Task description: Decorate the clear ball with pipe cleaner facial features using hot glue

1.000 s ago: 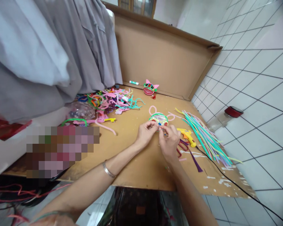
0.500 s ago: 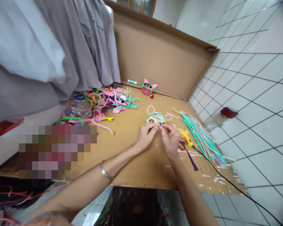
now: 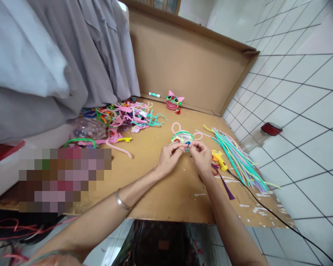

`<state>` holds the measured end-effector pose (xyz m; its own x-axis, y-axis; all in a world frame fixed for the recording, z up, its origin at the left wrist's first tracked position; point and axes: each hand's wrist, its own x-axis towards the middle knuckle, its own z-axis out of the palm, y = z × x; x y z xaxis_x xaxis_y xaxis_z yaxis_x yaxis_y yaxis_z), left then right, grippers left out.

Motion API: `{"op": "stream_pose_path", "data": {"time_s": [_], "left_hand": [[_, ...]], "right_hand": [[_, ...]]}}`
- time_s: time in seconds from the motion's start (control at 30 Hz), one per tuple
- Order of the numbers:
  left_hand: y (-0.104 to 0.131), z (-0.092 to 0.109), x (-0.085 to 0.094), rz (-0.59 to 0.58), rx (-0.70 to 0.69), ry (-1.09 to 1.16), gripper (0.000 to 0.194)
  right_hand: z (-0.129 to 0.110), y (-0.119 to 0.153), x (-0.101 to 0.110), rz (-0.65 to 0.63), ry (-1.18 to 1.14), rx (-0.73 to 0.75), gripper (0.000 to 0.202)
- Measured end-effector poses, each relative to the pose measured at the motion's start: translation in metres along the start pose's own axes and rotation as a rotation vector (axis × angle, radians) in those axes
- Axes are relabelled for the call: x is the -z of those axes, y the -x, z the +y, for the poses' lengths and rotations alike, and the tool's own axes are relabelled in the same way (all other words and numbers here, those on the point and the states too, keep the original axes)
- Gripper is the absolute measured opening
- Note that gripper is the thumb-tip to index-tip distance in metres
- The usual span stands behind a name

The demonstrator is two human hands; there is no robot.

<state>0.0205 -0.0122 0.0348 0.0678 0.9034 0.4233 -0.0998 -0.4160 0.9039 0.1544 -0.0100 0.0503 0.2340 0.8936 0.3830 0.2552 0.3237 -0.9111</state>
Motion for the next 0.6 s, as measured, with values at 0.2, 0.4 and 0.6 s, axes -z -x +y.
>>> {"op": "stream_pose_path", "data": {"time_s": [0.2, 0.4, 0.6], "left_hand": [[-0.015, -0.008, 0.013, 0.214, 0.030, 0.012, 0.022], [-0.029, -0.032, 0.022, 0.253, 0.064, 0.039, 0.068], [-0.054, -0.064, 0.026, 0.036, 0.227, 0.098, 0.094]], "right_hand": [[0.009, -0.006, 0.010, -0.035, 0.083, 0.085, 0.018], [0.020, 0.002, 0.014, -0.054, 0.169, 0.123, 0.016], [0.028, 0.006, 0.008, -0.069, 0.290, 0.142, 0.014]]}}
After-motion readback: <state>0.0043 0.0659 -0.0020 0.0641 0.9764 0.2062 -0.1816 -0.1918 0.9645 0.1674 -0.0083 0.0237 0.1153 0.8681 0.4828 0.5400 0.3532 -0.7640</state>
